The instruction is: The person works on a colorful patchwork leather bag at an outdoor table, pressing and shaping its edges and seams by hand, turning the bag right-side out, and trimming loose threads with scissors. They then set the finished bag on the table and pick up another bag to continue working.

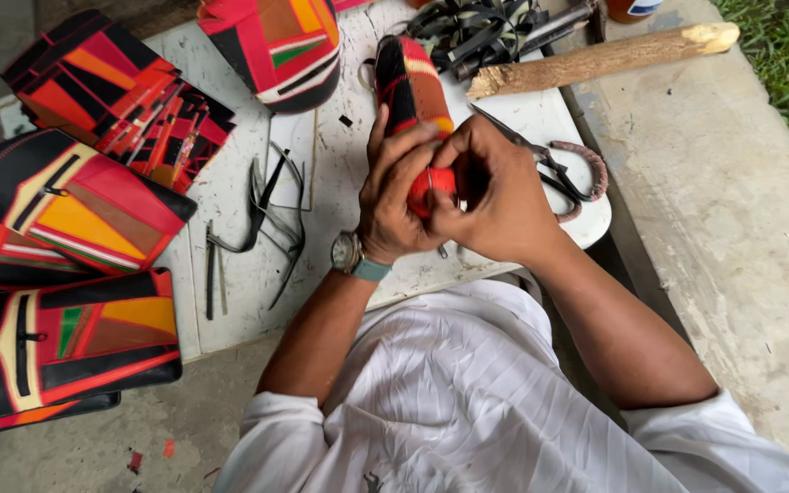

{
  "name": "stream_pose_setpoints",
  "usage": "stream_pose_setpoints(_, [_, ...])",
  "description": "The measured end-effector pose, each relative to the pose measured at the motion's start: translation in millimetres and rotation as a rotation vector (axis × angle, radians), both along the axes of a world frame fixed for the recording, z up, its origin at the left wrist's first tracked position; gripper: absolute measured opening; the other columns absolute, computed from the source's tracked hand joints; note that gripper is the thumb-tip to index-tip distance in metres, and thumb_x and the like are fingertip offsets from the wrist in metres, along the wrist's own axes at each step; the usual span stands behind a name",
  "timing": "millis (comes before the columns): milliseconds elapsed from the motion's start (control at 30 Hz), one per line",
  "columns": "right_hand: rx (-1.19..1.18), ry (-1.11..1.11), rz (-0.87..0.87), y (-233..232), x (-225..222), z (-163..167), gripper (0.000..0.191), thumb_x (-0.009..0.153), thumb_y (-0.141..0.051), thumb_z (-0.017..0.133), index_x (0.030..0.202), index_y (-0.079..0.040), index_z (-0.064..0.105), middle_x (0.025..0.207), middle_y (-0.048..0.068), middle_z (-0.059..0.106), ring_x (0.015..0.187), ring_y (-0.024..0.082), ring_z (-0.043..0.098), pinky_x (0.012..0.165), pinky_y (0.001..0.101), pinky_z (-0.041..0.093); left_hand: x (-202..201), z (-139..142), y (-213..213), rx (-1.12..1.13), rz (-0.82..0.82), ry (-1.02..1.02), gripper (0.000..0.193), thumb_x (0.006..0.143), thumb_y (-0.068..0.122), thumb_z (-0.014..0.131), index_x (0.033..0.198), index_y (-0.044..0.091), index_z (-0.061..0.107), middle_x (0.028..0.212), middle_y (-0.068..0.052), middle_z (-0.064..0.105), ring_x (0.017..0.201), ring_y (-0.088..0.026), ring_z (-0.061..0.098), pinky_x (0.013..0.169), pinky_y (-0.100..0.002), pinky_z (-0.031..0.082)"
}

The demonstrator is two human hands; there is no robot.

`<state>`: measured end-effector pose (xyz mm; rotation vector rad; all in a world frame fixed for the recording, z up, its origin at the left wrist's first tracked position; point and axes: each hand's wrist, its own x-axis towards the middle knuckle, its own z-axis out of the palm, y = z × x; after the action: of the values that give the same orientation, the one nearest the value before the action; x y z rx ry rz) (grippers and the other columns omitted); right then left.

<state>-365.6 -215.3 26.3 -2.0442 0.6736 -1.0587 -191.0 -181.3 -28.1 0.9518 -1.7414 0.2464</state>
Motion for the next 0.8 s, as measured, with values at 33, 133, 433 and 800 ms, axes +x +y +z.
stream_pose_setpoints(33, [0.095, 0.018, 0.02, 0.4, -3.1, 2.8, 0.029, 0.08, -0.004, 0.077, 0.1, -0.005, 0.056, 0.08, -0.004, 0.054, 0.07, 0.004, 0.048, 0.062, 0.0202, 0.043, -2.7, 1.7, -0.7, 0.016, 0.005, -0.006, 0.047, 0.101, 0.033, 0.065, 0.132, -0.001, 0.055, 0.136, -0.017, 0.063, 0.131, -0.036, 0.064, 0.128, -0.059, 0.03])
stream_pose_setpoints(133, [0.417, -0.07, 0.132, -12.8, -20.2, 16.2, 0.032, 0.083, -0.006, 0.075, 0.109, -0.007, 0.057, 0.084, -0.003, 0.055, 0.073, 0.007, 0.051, 0.063, 0.022, 0.045, -4.8, 14.5, -6.5, 0.052, -0.038, -0.076, 0.055, 0.094, 0.035, 0.07, 0.133, 0.0, 0.054, 0.137, -0.017, 0.059, 0.131, -0.035, 0.059, 0.129, -0.059, 0.029])
stream_pose_setpoints(433, [0.704, -0.377, 0.179, -33.1, -121.2, 6.6, 0.028, 0.09, 0.002, 0.07, 0.114, -0.001, 0.057, 0.102, 0.002, 0.06, 0.091, 0.01, 0.058, 0.076, 0.0247, 0.049, -25.9, 54.7, -18.0, 0.385, -0.245, -0.224, 0.061, 0.095, 0.043, 0.066, 0.145, 0.009, 0.057, 0.148, -0.014, 0.053, 0.143, -0.032, 0.048, 0.128, -0.053, 0.017])
stream_pose_setpoints(800, [0.735, -0.463, 0.073, -31.8, -131.3, -23.0, 0.018, 0.106, -0.014, 0.064, 0.113, 0.003, 0.066, 0.093, 0.008, 0.068, 0.078, 0.014, 0.064, 0.074, 0.0274, 0.055, -49.9, 30.6, -26.8, 0.399, -0.139, 0.111, 0.037, 0.104, 0.033, 0.051, 0.129, 0.013, 0.07, 0.141, -0.003, 0.064, 0.131, -0.022, 0.06, 0.132, -0.05, 0.019])
